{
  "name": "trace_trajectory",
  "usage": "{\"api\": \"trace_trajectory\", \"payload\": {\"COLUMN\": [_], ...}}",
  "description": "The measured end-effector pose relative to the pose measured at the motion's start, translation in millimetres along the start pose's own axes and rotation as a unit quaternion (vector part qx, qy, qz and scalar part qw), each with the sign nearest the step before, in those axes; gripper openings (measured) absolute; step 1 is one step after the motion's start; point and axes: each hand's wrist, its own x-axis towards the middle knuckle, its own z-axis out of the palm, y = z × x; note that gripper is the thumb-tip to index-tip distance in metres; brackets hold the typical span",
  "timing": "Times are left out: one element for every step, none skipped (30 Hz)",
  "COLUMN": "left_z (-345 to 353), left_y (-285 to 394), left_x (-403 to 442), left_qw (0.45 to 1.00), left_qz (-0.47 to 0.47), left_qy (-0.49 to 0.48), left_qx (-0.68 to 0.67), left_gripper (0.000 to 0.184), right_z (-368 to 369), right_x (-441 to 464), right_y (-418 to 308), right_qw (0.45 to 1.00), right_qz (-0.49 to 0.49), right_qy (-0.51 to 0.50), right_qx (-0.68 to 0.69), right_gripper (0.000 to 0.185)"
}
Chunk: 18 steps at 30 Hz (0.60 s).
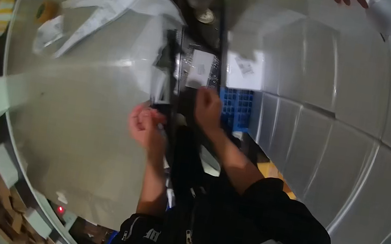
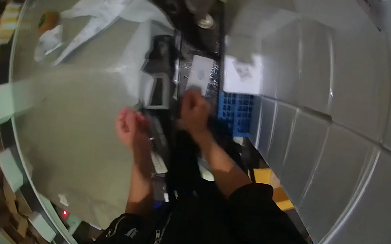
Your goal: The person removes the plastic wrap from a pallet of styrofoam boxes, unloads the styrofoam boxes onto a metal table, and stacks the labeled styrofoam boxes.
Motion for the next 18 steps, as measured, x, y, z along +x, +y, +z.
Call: {"api": "trace_trajectory", "payload": {"left_z": [22.2, 33.4, 40.4, 48.6, 59.0, 69.6, 86.5, 102.0, 87.0, 89.4, 94.5, 98.3, 95.2, 91.6, 83.8, 69.9, 53.9, 41.1], "left_y": [-48.8, -104.4, -167.6, -231.5, -283.4, -333.1, -350.7, -373.1, -452.3, -504.6, -520.5, -524.5, -533.5, -542.1, -545.4, -544.5, -538.9, -532.4], "left_x": [-18.9, -35.0, -51.7, -52.9, -45.8, -38.4, -30.4, -11.5, 22.7, 41.9, 57.8, 74.3, 75.9, 79.8, 88.9, 98.9, 109.1, 124.1], "left_qw": [0.993, 0.977, 0.958, 0.931, 0.922, 0.912, 0.894, 0.881, 0.856, 0.804, 0.851, 0.882, 0.879, 0.877, 0.871, 0.861, 0.861, 0.868], "left_qz": [-0.053, -0.085, -0.097, -0.113, -0.162, -0.219, -0.234, -0.252, -0.064, -0.049, -0.15, -0.241, -0.255, -0.237, -0.212, -0.182, -0.179, -0.224], "left_qy": [-0.077, -0.149, -0.194, -0.238, -0.239, -0.229, -0.254, -0.26, -0.278, -0.195, -0.183, -0.168, -0.16, -0.203, -0.249, -0.294, -0.286, -0.288], "left_qx": [0.071, 0.128, 0.189, 0.253, 0.258, 0.259, 0.284, 0.304, 0.431, 0.56, 0.469, 0.369, 0.37, 0.365, 0.367, 0.372, 0.38, 0.336], "left_gripper": [0.034, 0.038, 0.05, 0.062, 0.074, 0.086, 0.095, 0.103, 0.114, 0.119, 0.113, 0.107, 0.107, 0.101, 0.094, 0.088, 0.088, 0.081], "right_z": [-20.0, -76.8, -112.5, -135.4, -150.3, -163.7, -169.2, -174.8, -172.8, -160.2, -149.5, -130.7, -108.4, -96.3, -92.0, -88.4, -89.4, -87.6], "right_x": [21.6, 37.8, 45.2, 64.0, 80.8, 97.7, 103.8, 111.5, 128.7, 137.4, 138.5, 133.0, 123.9, 122.2, 124.3, 124.8, 129.6, 138.4], "right_y": [134.1, 89.8, 152.3, 221.6, 265.5, 304.7, 337.0, 371.4, 390.8, 421.5, 449.0, 454.1, 456.6, 453.0, 445.4, 430.1, 415.6, 409.5], "right_qw": [0.983, 0.982, 0.976, 0.966, 0.963, 0.96, 0.954, 0.958, 0.946, 0.96, 0.97, 0.968, 0.955, 0.922, 0.923, 0.923, 0.922, 0.917], "right_qz": [0.096, 0.113, 0.143, 0.18, 0.186, 0.197, 0.212, 0.267, 0.326, 0.275, 0.22, 0.229, 0.18, 0.122, 0.13, 0.188, 0.235, 0.275], "right_qy": [0.093, 0.147, 0.145, 0.142, 0.149, 0.115, 0.066, 0.033, -0.002, 0.015, 0.045, 0.035, 0.122, 0.206, 0.201, 0.203, 0.201, 0.206], "right_qx": [0.126, -0.044, -0.083, -0.123, -0.125, -0.163, -0.202, -0.1, -0.001, -0.045, -0.088, -0.097, -0.203, -0.303, -0.301, -0.267, -0.234, -0.201], "right_gripper": [0.013, 0.016, 0.019, 0.021, 0.021, 0.025, 0.03, 0.034, 0.038, 0.043, 0.048, 0.048, 0.054, 0.06, 0.06, 0.063, 0.066, 0.07]}}
